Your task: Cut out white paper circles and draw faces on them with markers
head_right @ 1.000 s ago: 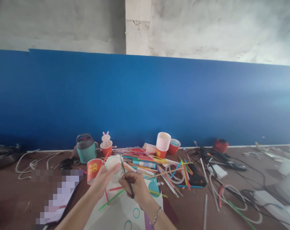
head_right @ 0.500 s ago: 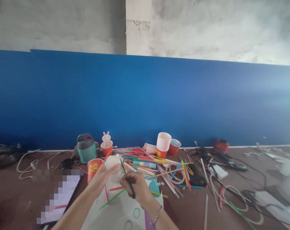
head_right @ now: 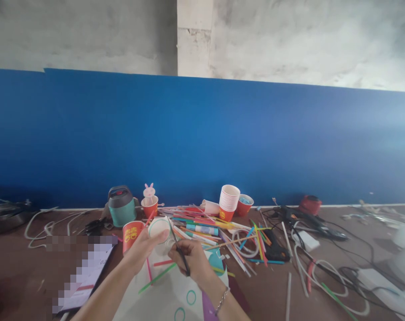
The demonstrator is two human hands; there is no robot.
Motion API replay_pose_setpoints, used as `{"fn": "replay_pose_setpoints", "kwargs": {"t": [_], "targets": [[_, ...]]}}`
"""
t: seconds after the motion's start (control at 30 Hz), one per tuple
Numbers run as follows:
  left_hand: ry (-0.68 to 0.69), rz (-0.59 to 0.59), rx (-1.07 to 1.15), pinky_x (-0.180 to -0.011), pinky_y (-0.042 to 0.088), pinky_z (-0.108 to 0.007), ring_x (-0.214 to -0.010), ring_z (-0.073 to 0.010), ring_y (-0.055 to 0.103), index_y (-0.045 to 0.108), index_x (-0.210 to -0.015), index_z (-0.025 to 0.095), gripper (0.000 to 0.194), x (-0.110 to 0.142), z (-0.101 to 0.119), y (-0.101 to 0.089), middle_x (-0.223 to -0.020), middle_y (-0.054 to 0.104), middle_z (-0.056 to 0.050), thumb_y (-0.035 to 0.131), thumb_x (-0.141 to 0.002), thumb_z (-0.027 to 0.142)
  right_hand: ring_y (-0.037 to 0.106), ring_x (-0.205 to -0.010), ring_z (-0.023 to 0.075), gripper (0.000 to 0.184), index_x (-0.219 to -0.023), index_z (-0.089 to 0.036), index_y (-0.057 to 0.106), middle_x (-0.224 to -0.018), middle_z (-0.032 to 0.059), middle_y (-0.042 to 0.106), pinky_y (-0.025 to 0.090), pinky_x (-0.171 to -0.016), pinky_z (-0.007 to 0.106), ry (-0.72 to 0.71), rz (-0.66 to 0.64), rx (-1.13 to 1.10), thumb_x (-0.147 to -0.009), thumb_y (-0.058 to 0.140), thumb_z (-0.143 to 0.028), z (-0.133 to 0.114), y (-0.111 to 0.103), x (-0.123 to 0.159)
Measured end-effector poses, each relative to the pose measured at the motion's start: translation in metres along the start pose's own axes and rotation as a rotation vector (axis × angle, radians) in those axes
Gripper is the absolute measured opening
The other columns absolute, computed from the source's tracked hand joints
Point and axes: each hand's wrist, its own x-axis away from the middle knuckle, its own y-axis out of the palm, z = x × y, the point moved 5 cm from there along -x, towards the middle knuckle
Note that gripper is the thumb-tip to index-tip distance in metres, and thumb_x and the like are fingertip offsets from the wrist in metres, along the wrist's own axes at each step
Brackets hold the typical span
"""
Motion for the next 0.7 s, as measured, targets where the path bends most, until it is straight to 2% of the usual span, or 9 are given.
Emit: {"fn": "replay_pose_setpoints", "kwargs": {"t": [0.33, 0.5, 0.7], "targets": [[0.016, -0.031, -0.018, -0.064, 0.042, -0.028, -0.068, -0.0174, 0.057, 0.068, -0.083, 0.015, 0.028, -0.002, 0.0, -0.001, -0.073, 0.065, -0.003, 0.074, -0.067, 0.037, 0.025, -0.033, 0.0023, 0.036, -0.064, -0.016, 0.059, -0.043, -0.0091, 0.039, 0.017, -0.032, 0.019, 0.022, 0.006, -0.01, -0.062, 0.074, -0.049, 0.002, 0.001, 0.0], [0.024, -0.064, -0.024, -0.068, 0.043, -0.028, -0.075, -0.0194, 0.059, 0.07, -0.088, 0.015, 0.03, -0.003, 0.002, -0.004, -0.079, 0.068, -0.004, 0.075, -0.066, 0.035, 0.025, -0.032, 0.0023, 0.04, -0.063, -0.015, 0.059, -0.042, -0.0083, 0.04, 0.015, -0.033, 0.02, 0.034, -0.016, -0.03, -0.062, 0.072, -0.053, 0.001, 0.001, 0.0], [0.01, -0.044, -0.043, -0.068, 0.045, -0.03, -0.075, -0.0224, 0.061, 0.071, -0.087, 0.014, 0.033, -0.003, 0.003, -0.01, -0.079, 0.069, -0.006, 0.077, -0.063, 0.036, 0.025, -0.032, 0.002, 0.04, -0.063, -0.015, 0.061, -0.043, -0.0069, 0.043, 0.016, -0.033, 0.02, 0.03, -0.039, -0.05, -0.063, 0.07, -0.053, 0.0, 0.0, 0.001]]}}
